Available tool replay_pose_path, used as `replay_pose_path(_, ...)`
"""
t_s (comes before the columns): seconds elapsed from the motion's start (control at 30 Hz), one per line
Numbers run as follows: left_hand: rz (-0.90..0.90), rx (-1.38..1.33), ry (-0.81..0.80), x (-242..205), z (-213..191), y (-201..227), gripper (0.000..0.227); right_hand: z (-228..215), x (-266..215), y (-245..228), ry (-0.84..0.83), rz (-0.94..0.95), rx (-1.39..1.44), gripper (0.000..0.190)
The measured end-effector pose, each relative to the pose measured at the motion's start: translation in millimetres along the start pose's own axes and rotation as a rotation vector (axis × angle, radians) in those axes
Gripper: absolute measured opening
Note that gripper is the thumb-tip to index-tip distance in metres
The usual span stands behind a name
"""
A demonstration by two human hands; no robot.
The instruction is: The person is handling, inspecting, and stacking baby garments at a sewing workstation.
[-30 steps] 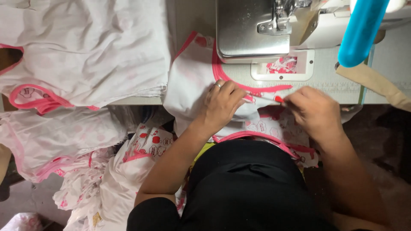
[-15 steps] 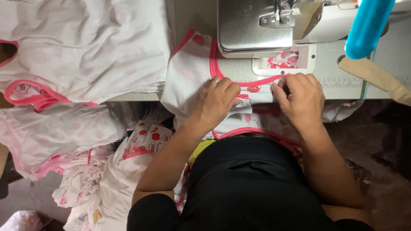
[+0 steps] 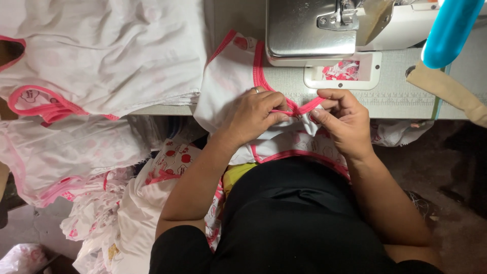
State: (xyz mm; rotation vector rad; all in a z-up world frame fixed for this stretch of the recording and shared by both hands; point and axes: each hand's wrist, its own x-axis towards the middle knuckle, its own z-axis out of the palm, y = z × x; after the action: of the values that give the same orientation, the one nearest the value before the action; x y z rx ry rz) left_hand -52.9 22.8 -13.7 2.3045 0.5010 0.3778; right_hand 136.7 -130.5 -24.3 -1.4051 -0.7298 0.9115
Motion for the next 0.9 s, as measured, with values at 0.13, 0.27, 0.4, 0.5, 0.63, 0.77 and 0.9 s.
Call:
replay_pose_path(0.13, -0.019, 0.031, 0.014, -3, -5, -6, 0.019, 2, 4, -6, 0.022, 0.06, 0.042, 0.029)
replay_pose_path(0.27, -0.011, 0.045, 0.039, -10, -7, -16, 0.018, 2, 8, -8, 0.06, -0.025, 0.102, 0.045)
replay_pose_path(0.4, -0.016, 0.027, 0.054, -15, -9, -14, 0.014, 6, 8, 4, 0.044, -0.067, 0.101, 0.045)
replay_pose_path(0.5, 0.021, 0.091, 0.066, -16, -19, 0, 0.012, 6, 8, 7, 0.042, -0.118, -0.009, 0.04)
replay_pose_path(0.63, 0.132, -0.231, 0.131, -16, -38, 57, 0.011, 12, 6, 20, 0.023, -0.111, 0.147, 0.051)
replay_pose_path(0.77, 0.036, -0.364, 0.244, -5, -27, 67, 0.007, 26, 2, 22, 0.011, -0.097, 0.38, 0.064)
replay_pose_path(0.9, -0.043, -0.329, 0.338, -3, -17, 59, 0.008, 35, -8, 14, 0.035, -0.106, 0.424, 0.068)
